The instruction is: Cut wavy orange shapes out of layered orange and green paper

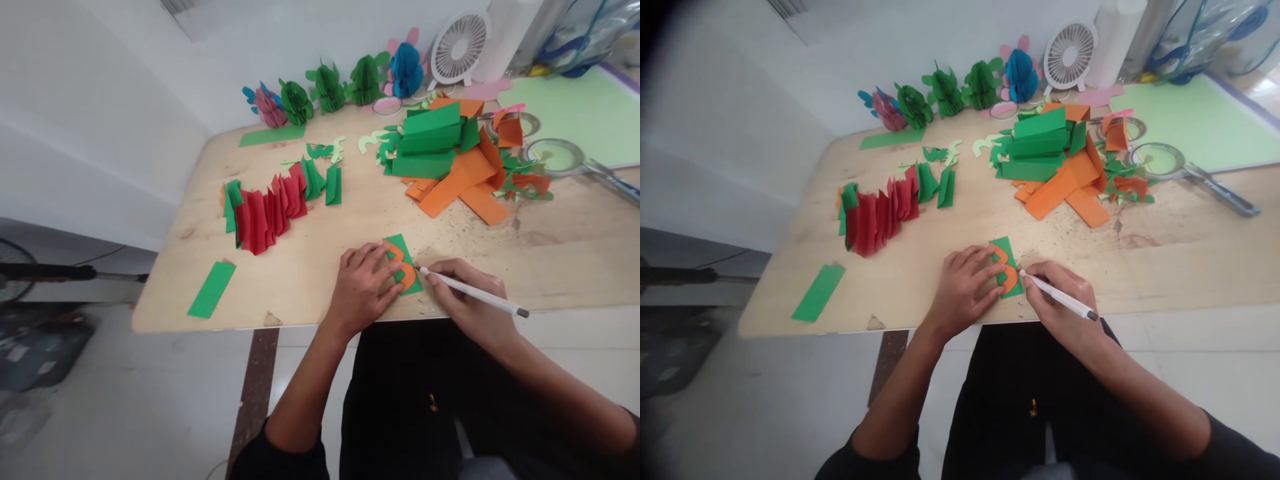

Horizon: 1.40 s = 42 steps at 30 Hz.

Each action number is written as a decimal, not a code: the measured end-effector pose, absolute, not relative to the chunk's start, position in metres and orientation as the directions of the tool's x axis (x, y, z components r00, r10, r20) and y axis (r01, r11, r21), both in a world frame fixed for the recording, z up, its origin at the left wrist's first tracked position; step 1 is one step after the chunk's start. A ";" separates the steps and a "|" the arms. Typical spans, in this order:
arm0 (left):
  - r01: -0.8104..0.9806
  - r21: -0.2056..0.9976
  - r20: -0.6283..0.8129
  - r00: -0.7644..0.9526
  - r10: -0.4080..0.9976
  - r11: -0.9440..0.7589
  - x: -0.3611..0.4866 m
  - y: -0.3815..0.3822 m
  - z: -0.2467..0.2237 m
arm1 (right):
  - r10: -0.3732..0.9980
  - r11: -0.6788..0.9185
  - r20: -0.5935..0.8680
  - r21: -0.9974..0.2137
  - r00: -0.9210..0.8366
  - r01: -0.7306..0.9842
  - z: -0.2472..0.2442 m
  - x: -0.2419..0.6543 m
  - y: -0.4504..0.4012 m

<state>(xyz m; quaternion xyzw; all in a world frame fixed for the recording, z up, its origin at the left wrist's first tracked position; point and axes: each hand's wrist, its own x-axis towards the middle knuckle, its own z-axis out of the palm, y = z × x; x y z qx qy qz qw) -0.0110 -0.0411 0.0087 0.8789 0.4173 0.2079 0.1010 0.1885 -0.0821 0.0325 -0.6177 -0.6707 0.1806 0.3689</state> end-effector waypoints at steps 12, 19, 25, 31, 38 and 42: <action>0.696 0.350 0.275 0.564 0.779 -0.627 -0.010 -0.042 0.010 | 0.954 0.262 0.292 -0.715 -0.063 0.648 0.032 0.186 -0.083; 0.702 0.337 0.272 0.565 0.779 -0.627 -0.010 -0.042 0.009 | 0.885 0.436 0.405 -0.546 -0.231 0.715 0.023 0.187 -0.082; 0.697 0.346 0.282 0.561 0.778 -0.628 -0.010 -0.042 0.009 | 0.805 0.526 0.500 -0.352 -0.320 0.774 0.021 0.186 -0.082; 0.703 0.358 0.268 0.554 0.788 -0.615 -0.010 -0.042 0.010 | 0.763 0.565 0.541 -0.291 -0.354 0.772 0.017 0.186 -0.082; 0.671 0.326 0.215 0.633 0.744 -0.666 -0.019 -0.035 0.016 | 0.745 0.584 0.552 -0.269 -0.374 0.766 0.016 0.185 -0.082; 0.617 0.321 0.183 0.704 0.686 -0.719 -0.031 -0.027 0.019 | 0.745 0.585 0.559 -0.283 -0.365 0.760 0.014 0.186 -0.082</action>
